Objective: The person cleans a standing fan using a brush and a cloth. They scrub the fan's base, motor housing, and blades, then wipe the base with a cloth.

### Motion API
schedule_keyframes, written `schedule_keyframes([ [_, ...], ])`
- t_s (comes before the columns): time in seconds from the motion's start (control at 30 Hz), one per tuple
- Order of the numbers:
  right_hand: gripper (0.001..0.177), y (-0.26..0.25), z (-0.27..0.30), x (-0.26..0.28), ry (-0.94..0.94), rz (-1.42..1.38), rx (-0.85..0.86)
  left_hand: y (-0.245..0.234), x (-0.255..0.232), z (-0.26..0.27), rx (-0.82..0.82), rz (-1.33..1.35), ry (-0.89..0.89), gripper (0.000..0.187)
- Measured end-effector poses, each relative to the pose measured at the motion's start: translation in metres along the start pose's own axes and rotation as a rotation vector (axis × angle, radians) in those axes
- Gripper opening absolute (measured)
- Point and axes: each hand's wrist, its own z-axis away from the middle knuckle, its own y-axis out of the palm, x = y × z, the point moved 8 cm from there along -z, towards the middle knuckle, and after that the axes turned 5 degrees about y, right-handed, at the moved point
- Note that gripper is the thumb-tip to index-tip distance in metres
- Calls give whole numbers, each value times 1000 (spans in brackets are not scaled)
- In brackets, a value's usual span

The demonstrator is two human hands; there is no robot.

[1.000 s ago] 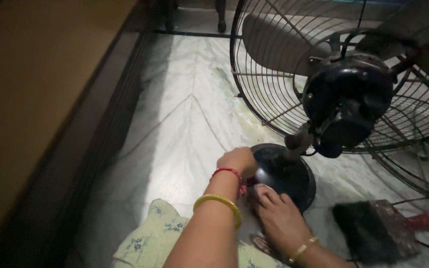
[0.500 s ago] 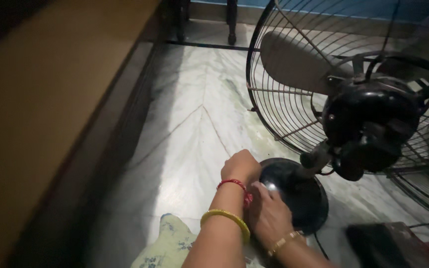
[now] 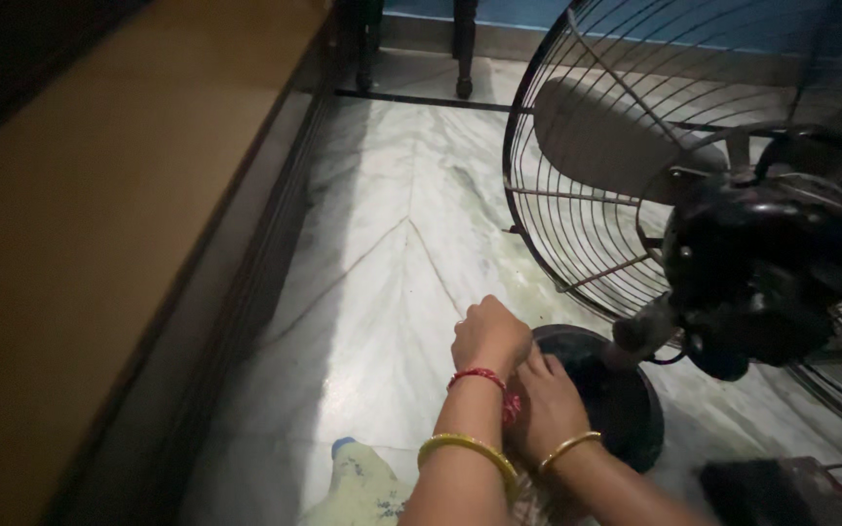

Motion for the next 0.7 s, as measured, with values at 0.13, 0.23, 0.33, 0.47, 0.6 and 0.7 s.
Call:
schedule_keyframes([
  [0.13, 58, 35, -16, -4, 19, 305, 293, 2, 3, -1, 5, -1, -3, 34],
  [0.23, 41, 70, -36, -33, 122, 454, 387, -1, 1, 2, 28, 15, -16, 37],
  [0.33, 64, 111, -60, -67, 51, 622, 298, -1, 2, 4, 45, 26, -33, 44],
  [0.47, 55, 155, -75, -98, 150, 464, 168, 1, 2, 1, 40, 28, -22, 44],
  [0.6, 30, 134, -41, -69, 365, -544, 162, 3, -1, -5, 30, 0, 1, 31],
  [0.7, 31, 67, -10, -36, 239, -575, -4, 6, -4, -8, 60, 1, -25, 33],
])
